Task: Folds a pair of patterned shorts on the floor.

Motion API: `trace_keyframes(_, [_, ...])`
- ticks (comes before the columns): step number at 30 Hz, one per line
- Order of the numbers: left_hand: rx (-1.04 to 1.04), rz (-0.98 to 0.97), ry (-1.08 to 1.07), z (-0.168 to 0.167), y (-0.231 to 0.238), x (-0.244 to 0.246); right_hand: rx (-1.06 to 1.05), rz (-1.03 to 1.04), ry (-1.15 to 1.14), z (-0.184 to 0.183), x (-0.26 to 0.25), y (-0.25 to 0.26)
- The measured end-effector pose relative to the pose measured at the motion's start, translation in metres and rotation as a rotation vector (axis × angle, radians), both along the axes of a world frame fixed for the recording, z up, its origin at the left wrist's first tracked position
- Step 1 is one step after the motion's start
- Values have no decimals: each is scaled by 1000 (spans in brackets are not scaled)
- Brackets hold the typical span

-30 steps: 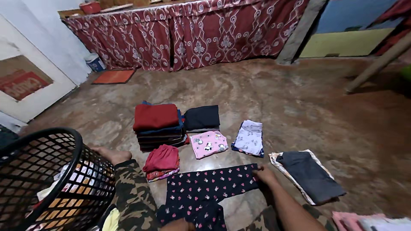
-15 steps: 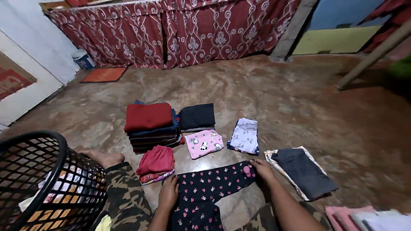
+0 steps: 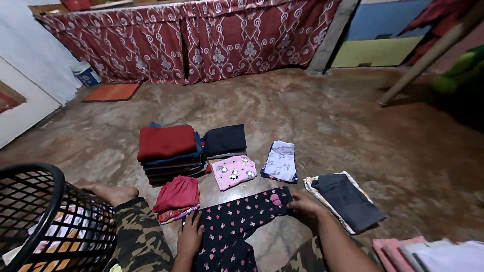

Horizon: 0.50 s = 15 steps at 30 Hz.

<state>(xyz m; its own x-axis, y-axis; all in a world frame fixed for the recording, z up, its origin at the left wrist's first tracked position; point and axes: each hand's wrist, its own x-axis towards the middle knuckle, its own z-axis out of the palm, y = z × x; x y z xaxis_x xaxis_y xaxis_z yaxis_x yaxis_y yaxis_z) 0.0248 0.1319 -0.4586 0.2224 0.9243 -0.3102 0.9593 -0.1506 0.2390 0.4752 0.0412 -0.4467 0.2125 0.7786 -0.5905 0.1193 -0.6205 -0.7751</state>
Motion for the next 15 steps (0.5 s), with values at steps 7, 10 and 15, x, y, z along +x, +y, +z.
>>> trace_keyframes(7, [176,-19,-113,-4,-6,8,-57,128,-309,-7,3,6])
trace_keyframes(10, [144,-45,-101,-9,-8,7,173,-73,-173,-9,3,7])
trace_keyframes(15, [83,-65,-62,-16,-10,2,340,-225,98,-1,-3,3])
